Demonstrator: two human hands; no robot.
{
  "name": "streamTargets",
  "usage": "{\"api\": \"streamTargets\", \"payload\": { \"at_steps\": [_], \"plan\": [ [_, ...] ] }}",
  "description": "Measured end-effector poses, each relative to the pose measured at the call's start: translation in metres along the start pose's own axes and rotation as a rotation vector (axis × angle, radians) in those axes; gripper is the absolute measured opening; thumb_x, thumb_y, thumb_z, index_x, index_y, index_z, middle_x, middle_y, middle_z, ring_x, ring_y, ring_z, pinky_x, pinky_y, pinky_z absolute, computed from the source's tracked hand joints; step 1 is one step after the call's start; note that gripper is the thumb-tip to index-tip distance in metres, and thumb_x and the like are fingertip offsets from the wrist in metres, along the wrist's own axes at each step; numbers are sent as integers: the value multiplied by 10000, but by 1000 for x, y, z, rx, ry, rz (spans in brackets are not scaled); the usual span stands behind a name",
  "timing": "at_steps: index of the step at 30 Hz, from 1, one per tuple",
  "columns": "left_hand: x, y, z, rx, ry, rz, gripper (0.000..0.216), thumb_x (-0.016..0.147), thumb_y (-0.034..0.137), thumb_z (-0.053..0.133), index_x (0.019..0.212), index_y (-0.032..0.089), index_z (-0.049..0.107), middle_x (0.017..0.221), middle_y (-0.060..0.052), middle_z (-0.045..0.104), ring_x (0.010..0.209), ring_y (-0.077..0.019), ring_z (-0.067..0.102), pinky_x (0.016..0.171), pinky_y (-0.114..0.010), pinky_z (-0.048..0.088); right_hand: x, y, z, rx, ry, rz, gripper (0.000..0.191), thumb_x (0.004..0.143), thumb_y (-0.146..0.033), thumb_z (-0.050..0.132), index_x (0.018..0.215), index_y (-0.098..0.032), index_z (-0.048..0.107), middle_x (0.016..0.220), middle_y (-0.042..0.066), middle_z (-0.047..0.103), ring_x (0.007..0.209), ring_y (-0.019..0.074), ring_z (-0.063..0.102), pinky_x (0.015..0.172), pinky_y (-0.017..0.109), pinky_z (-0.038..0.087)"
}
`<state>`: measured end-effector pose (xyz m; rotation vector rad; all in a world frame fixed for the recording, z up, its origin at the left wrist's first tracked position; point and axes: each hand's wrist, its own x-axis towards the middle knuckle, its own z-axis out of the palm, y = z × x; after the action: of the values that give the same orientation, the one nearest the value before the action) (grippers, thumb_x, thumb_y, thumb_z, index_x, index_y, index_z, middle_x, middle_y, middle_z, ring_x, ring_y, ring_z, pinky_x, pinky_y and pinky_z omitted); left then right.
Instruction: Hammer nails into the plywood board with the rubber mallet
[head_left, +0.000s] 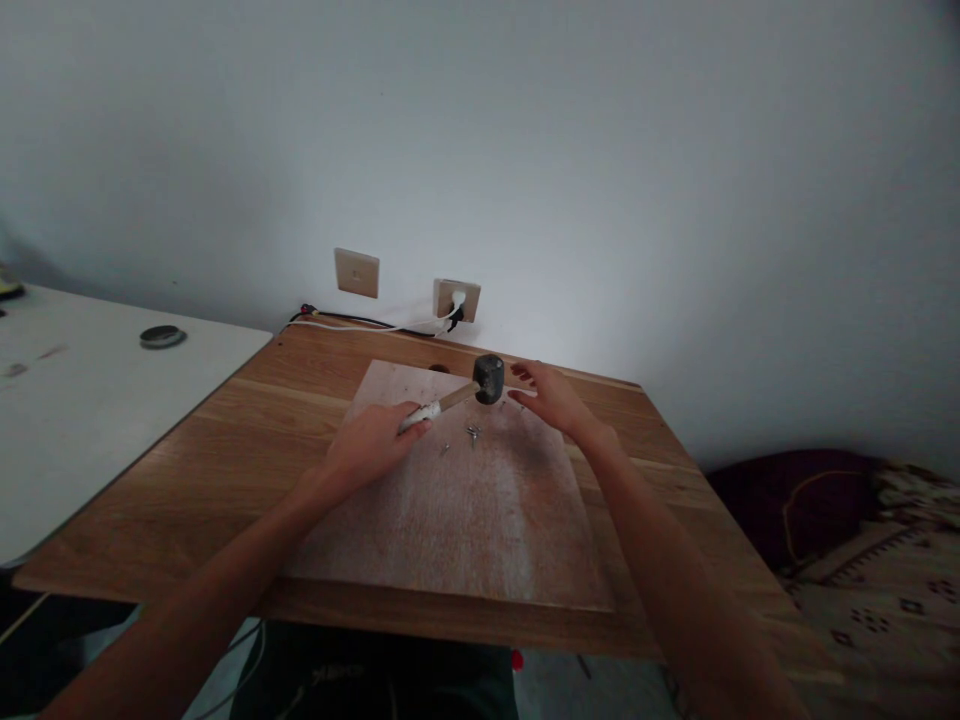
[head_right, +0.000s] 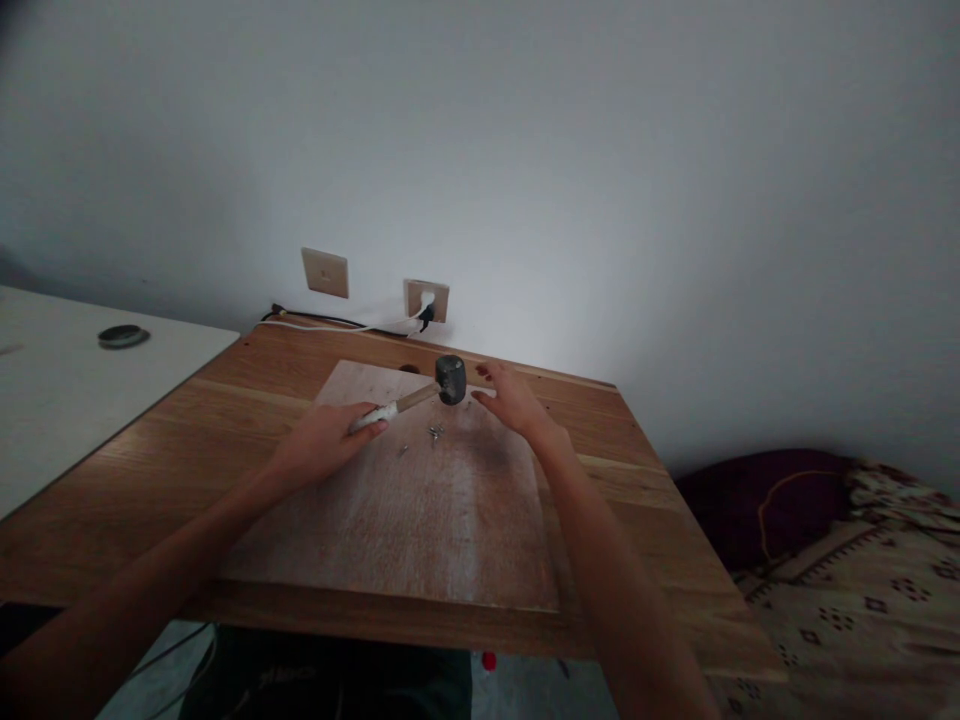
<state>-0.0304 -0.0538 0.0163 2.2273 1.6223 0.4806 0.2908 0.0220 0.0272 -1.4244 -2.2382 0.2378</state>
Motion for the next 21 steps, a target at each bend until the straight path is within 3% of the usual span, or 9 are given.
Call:
{"api": "streamTargets", "payload": {
  "at_steps": [4, 7, 10, 14, 21],
  "plan": [
    [-2, 6, 2, 109, -16, -1, 445, 1031, 475, 435, 1276, 215, 701, 1081, -151, 784, 992, -328, 730, 836, -388, 503, -9, 4, -11, -37, 53, 11, 281, 909, -182, 686, 1189, -166, 679, 1172, 144, 704, 999, 244, 710, 884, 403, 579],
    [-2, 7, 1, 102, -29, -4, 437, 1028, 461, 436, 1253, 202, 707, 1081, -160, 782, 1001, -336, 729, 838, -392, 502, -17, -10, -13, -36, 13, 2, 119, 944, -178, 628, 1029, -165, 711, 999, 101, 728, 879, 211, 699, 809, 339, 553],
    [0, 0, -1, 3, -25, -18, 426, 1005, 486, 463, 1188, 214, 736, 1052, -133, 788, 983, -323, 728, 826, -377, 499, -23, -31, -5, -6, -138, -27, 125, 960, -171, 613, 986, -163, 735, 902, 70, 739, 810, 189, 684, 770, 300, 518],
    [3, -15, 1, -163, 56, -17, 486, 990, 541, 452, 1234, 223, 727, 1098, -106, 791, 1005, -306, 725, 847, -366, 493, -24, -51, 15, -69, -300, -136, 189, 936, -117, 643, 1078, -152, 763, 986, 99, 757, 900, 206, 694, 845, 303, 495],
    [6, -25, 5, -256, 97, -50, 512, 973, 566, 458, 1205, 216, 750, 1059, -97, 798, 986, -304, 724, 850, -367, 502, -19, -59, 28, -181, -372, -211, 201, 958, -108, 620, 1061, -154, 786, 1027, 118, 750, 945, 233, 696, 871, 323, 492]
  ]
}}
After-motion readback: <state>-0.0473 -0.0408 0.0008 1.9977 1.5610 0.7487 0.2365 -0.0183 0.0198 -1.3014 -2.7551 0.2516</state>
